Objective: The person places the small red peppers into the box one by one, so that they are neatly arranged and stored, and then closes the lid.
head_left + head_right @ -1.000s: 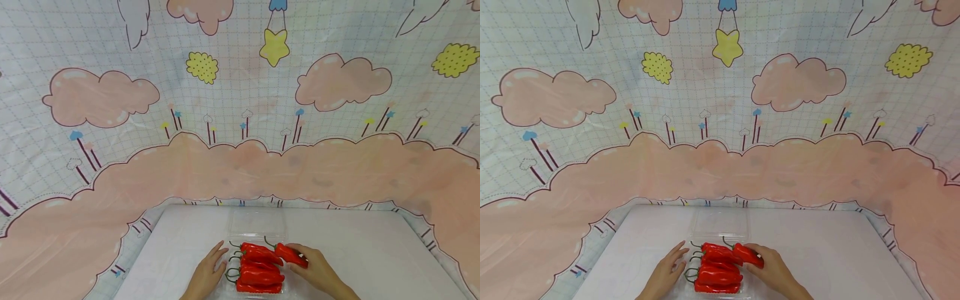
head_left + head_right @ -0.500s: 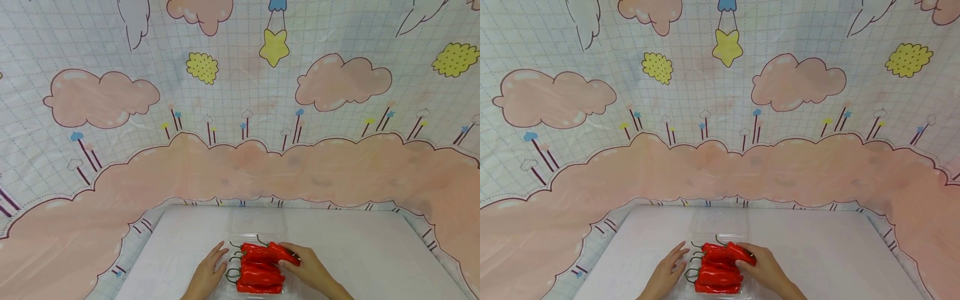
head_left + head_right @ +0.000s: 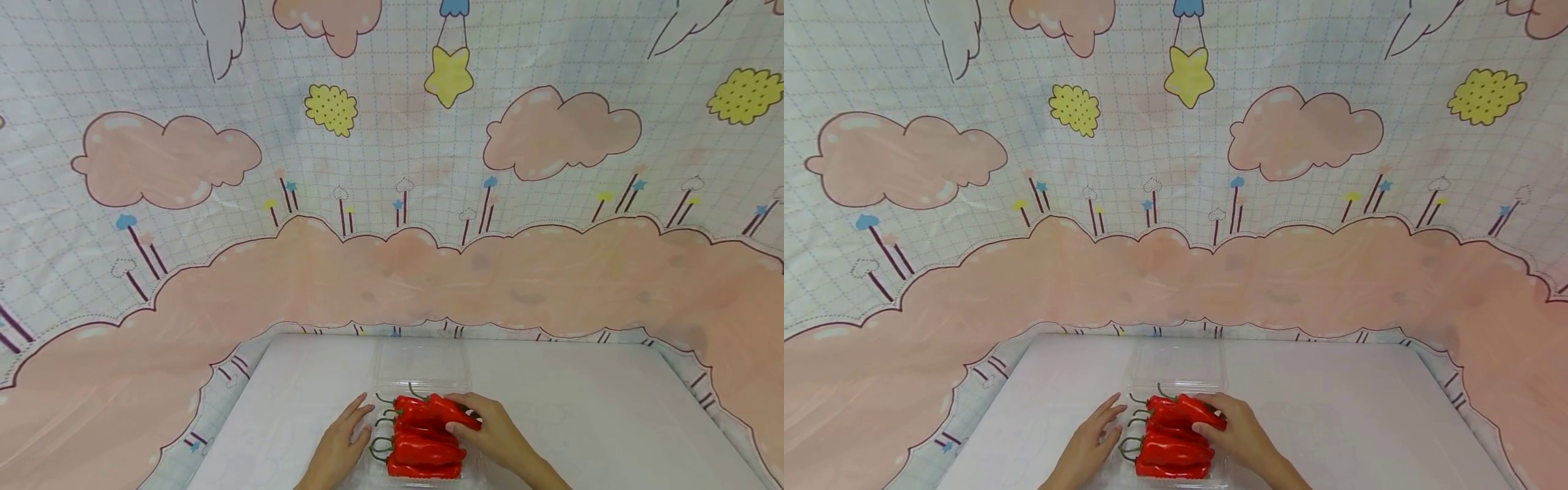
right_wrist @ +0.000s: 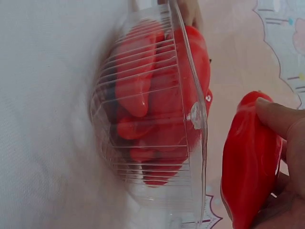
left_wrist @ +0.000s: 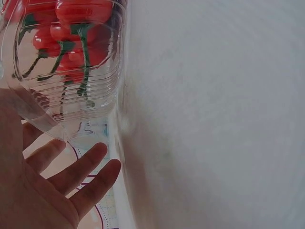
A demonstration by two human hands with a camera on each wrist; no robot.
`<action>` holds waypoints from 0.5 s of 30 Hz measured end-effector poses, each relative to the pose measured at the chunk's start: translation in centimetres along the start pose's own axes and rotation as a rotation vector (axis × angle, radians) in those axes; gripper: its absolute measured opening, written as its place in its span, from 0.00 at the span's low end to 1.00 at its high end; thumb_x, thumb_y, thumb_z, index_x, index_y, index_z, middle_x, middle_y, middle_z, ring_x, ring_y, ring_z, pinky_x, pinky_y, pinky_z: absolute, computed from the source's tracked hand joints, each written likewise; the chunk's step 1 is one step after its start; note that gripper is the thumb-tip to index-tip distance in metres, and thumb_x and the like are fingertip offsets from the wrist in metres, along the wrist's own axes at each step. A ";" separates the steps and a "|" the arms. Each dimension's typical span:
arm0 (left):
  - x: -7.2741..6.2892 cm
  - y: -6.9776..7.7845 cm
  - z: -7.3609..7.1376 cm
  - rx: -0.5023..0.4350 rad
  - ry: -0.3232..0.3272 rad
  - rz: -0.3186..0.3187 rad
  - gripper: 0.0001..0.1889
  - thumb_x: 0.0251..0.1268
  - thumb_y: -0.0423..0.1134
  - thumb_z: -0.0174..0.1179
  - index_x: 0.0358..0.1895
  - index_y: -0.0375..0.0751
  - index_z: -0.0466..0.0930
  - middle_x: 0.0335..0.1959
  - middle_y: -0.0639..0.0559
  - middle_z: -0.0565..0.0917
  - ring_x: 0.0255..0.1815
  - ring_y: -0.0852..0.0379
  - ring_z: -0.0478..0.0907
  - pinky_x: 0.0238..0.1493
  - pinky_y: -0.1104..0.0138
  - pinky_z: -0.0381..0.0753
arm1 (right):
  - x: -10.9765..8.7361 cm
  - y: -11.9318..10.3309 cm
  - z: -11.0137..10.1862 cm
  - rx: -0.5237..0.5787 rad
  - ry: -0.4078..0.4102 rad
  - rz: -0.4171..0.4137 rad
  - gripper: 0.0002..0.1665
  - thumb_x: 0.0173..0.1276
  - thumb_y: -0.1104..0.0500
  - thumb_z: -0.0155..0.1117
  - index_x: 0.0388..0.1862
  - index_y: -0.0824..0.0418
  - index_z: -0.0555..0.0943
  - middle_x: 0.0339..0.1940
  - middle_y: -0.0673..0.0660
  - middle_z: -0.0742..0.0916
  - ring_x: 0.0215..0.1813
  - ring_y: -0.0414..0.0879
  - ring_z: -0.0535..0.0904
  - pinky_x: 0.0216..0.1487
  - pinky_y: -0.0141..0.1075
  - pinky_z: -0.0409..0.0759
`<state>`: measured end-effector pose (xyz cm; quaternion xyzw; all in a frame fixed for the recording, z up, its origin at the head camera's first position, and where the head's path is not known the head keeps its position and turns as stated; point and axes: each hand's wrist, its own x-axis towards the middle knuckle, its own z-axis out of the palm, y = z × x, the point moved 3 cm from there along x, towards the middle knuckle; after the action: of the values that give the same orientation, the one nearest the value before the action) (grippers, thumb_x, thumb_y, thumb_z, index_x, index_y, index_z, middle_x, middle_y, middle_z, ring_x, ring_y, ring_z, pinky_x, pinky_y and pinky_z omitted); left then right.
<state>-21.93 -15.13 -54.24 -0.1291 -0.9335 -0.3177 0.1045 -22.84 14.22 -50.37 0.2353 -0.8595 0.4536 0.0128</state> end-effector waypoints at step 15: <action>0.1 0.0 0.1 0.004 0.003 -0.001 0.19 0.67 0.38 0.59 0.61 0.46 0.79 0.72 0.50 0.72 0.63 0.49 0.78 0.60 0.50 0.79 | 0.5 0.1 0.8 0.028 -0.050 0.025 0.27 0.62 0.45 0.70 0.58 0.53 0.80 0.52 0.53 0.87 0.46 0.37 0.81 0.44 0.24 0.82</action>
<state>-22.03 -15.05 -54.25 -0.1282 -0.9340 -0.3162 0.1061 -23.19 13.41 -50.82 0.2360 -0.8559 0.4599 -0.0174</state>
